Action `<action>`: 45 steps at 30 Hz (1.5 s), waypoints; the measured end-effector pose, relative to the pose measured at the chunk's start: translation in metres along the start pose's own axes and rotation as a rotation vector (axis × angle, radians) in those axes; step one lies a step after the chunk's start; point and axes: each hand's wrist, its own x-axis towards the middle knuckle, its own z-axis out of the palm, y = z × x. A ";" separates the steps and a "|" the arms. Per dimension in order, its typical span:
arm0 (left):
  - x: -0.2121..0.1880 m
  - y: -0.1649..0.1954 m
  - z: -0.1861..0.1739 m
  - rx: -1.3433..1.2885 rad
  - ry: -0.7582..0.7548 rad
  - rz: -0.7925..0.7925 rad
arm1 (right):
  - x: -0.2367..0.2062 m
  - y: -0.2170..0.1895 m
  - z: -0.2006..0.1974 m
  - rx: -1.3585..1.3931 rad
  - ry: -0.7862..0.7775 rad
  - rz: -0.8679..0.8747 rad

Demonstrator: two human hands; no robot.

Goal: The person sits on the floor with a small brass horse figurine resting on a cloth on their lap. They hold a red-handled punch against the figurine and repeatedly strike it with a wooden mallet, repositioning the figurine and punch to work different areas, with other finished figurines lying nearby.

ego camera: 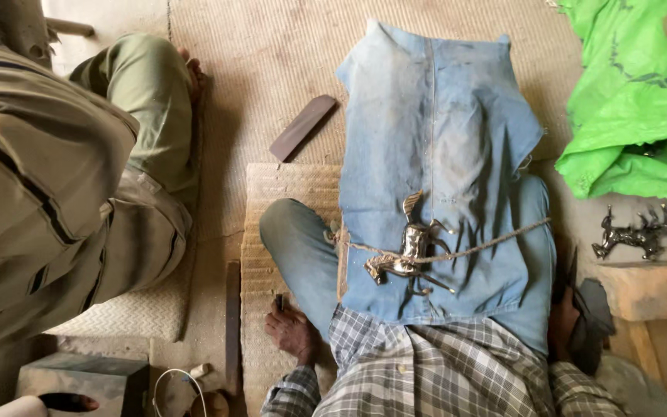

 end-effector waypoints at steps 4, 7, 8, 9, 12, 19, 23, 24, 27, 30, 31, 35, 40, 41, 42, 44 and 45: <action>-0.001 -0.006 -0.003 -0.048 -0.020 0.051 | -0.003 -0.013 -0.002 0.035 -0.015 -0.001; -0.002 -0.008 -0.003 -0.053 -0.051 0.024 | -0.006 -0.022 -0.004 0.082 -0.030 0.000; 0.000 -0.007 -0.001 -0.042 -0.049 0.023 | -0.005 -0.024 -0.003 0.114 -0.026 -0.003; 0.000 -0.008 -0.002 -0.049 -0.042 0.052 | -0.004 -0.027 -0.005 0.147 -0.027 -0.004; 0.003 -0.009 -0.002 -0.034 -0.052 0.095 | 0.006 -0.040 -0.012 0.274 -0.010 -0.062; 0.004 -0.009 -0.005 0.041 -0.071 0.132 | 0.047 -0.076 -0.023 0.589 -0.223 -0.164; 0.005 -0.004 -0.012 0.064 -0.002 0.202 | 0.078 -0.098 -0.018 0.681 -0.224 -0.201; 0.005 -0.002 -0.014 0.026 -0.016 0.190 | 0.086 -0.102 -0.016 0.683 -0.209 -0.223; 0.004 0.000 -0.018 -0.013 -0.057 0.125 | 0.103 -0.110 -0.011 0.795 -0.202 -0.352; 0.004 0.003 -0.018 -0.009 -0.041 0.101 | 0.104 -0.111 -0.012 0.566 -0.086 -0.321; 0.003 0.002 -0.017 -0.009 -0.041 0.110 | 0.099 -0.107 -0.014 0.477 -0.059 -0.392; 0.011 -0.001 -0.014 -0.003 0.013 0.100 | 0.068 -0.092 -0.026 0.099 0.046 -0.771; 0.027 0.016 -0.030 -0.739 0.027 -0.016 | 0.018 -0.109 -0.034 0.272 -0.106 -0.853; 0.028 0.026 -0.037 -0.837 -0.028 0.007 | 0.011 -0.117 -0.033 0.302 -0.147 -0.918; 0.027 0.037 -0.043 -0.917 -0.090 0.044 | 0.005 -0.124 -0.031 0.274 -0.188 -0.957; 0.024 0.060 -0.055 -0.878 -0.365 0.130 | -0.007 -0.141 -0.021 0.253 -0.267 -1.009; 0.021 0.072 -0.061 -0.843 -0.511 0.176 | -0.011 -0.149 -0.013 0.261 -0.302 -1.024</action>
